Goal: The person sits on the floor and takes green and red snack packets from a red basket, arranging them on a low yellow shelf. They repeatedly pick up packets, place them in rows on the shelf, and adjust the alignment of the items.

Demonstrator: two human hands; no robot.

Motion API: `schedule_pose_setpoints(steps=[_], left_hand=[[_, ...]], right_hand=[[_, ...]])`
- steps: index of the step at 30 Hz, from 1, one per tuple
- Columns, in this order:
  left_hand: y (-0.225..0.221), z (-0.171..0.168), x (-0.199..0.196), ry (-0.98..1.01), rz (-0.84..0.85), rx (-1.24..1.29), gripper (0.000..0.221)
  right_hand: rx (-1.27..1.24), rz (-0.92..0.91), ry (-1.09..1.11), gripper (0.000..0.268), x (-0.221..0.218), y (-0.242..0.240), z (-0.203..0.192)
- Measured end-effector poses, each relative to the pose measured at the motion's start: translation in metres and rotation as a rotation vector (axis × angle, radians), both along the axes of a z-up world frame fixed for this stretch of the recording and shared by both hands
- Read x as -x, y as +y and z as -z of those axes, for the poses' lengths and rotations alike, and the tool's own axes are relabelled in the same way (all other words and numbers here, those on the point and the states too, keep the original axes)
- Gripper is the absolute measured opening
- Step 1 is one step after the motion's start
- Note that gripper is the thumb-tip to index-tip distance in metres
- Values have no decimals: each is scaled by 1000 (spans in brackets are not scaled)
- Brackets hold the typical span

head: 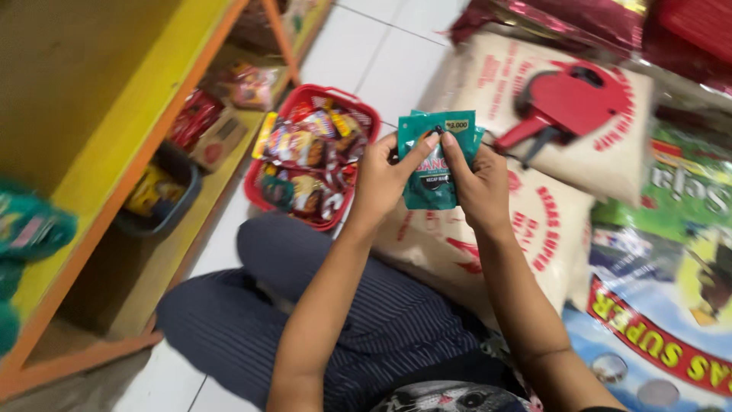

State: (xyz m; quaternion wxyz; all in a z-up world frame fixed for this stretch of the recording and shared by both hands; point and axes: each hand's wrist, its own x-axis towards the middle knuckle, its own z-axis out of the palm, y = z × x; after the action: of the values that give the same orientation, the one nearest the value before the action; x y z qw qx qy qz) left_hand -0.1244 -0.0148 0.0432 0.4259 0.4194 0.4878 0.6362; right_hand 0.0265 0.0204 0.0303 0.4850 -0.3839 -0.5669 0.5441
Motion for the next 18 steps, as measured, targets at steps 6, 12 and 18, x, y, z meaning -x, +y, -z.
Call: schedule_pose_setpoints(steps=[6, 12, 18], left_hand=[[-43, 8, 102, 124, -274, -90, 19], [-114, 35, 215, -152, -516, -57, 22], [-196, 86, 306, -387, -804, -87, 31]], right_hand=[[48, -163, -146, 32, 114, -14, -10], [203, -568, -18, 31, 252, -45, 13], [165, -792, -178, 22, 363, -84, 45]])
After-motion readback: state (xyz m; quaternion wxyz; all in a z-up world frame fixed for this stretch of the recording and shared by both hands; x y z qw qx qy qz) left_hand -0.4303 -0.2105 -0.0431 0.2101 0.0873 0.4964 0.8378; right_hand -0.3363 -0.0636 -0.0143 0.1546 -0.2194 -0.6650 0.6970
